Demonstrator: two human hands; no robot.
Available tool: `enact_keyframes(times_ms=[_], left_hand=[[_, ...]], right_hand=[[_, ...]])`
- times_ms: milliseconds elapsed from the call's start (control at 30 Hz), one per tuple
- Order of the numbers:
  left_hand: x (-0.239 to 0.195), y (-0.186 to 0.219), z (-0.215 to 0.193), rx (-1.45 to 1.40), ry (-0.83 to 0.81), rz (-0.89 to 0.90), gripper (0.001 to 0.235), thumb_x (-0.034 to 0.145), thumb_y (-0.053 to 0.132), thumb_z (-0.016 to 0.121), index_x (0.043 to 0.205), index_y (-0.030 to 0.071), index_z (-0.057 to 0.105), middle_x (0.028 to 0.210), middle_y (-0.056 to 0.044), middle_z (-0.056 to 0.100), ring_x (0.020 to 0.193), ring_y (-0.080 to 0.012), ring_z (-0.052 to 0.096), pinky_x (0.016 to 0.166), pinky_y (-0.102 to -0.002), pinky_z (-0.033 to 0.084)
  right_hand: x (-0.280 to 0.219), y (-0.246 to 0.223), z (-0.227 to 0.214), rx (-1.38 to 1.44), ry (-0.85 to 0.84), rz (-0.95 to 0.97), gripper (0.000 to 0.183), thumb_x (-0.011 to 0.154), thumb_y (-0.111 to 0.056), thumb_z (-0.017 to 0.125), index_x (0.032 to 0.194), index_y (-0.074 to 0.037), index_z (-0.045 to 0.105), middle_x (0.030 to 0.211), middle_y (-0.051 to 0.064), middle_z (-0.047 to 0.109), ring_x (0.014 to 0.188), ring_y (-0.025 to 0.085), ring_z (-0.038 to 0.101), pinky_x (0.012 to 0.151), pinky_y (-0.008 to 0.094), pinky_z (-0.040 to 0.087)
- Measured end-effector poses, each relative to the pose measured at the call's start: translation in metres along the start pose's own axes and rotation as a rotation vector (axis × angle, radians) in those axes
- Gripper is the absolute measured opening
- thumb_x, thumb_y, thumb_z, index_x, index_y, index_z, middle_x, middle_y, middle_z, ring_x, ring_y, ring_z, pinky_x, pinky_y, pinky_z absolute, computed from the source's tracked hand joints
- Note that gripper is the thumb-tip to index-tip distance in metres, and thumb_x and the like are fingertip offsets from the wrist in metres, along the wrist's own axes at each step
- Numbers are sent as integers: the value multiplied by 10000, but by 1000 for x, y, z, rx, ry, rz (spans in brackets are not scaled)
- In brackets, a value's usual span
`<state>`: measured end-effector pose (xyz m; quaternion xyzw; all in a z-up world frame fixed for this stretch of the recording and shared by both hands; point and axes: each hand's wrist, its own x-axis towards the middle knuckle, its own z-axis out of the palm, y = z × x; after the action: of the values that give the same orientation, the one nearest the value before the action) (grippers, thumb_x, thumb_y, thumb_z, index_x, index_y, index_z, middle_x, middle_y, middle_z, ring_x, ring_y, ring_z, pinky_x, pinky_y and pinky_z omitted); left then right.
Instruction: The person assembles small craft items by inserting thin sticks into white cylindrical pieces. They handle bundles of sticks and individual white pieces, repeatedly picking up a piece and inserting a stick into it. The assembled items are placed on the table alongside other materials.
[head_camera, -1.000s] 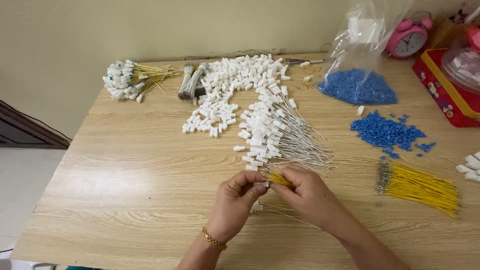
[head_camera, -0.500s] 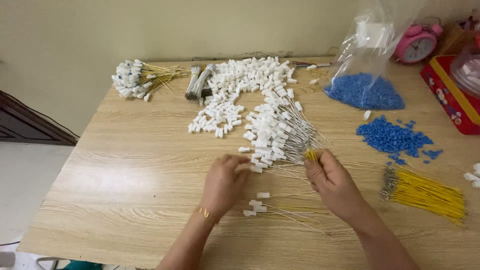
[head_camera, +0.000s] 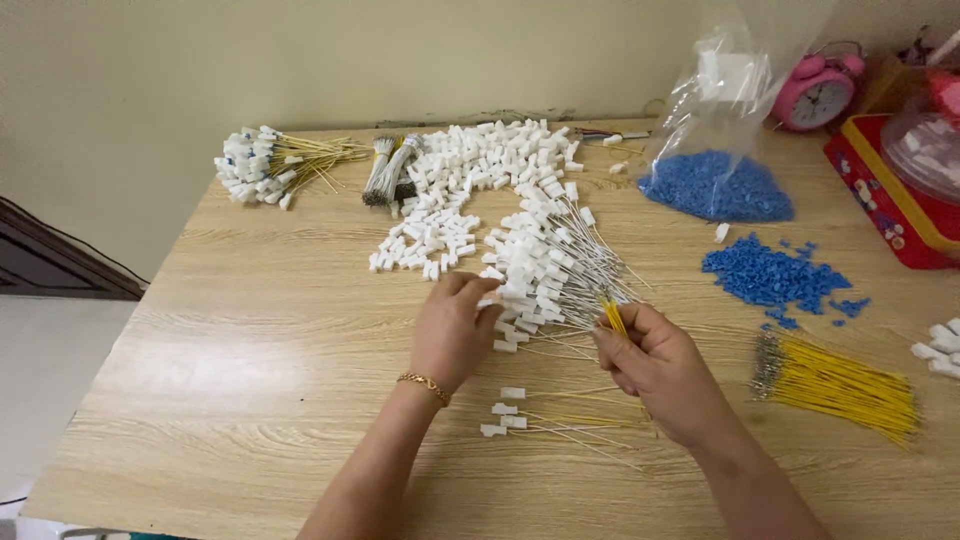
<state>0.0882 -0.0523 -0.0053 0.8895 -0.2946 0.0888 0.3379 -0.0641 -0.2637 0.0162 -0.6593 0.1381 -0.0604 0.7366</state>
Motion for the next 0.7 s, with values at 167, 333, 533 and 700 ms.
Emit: enact_keyframes(times_ms=[167,333,533,700], left_hand=[[11,7,12,53,26,187,253,817,179,796,1051,89,769,1088,-78,722,955,-298,672,865,-436,536],[14,10,15,-119,-89,0,175,869,148,757,1036,102,787,1045,-66,728,893,-250,697,824,-385,568],[3,4,11,-179,44,59,170,927,66,693,1068,76,787,1030,-103,689,870,-252,697,767,-375,583],[7,6,18,-159,-43,6,220,849,131,758,1058,64,753,1114,-104,679,823,-243,721,752,-369,590]], right_hand=[[3,5,-3,14,-5,-25,162,959,-145,639,1060,-20,660,729,7,585,542,61,431,469,228,362],[-1,1,-5,-32,-15,13,191,972,-173,641,1052,-5,681,770,7,616,565,58,443,484,224,380],[0,-1,5,-31,-16,71,223,947,-150,638,1124,-17,670,779,21,620,549,62,440,463,227,364],[2,2,9,5,-33,85,217,956,-155,637,1116,-9,630,767,43,625,530,71,442,456,235,354]])
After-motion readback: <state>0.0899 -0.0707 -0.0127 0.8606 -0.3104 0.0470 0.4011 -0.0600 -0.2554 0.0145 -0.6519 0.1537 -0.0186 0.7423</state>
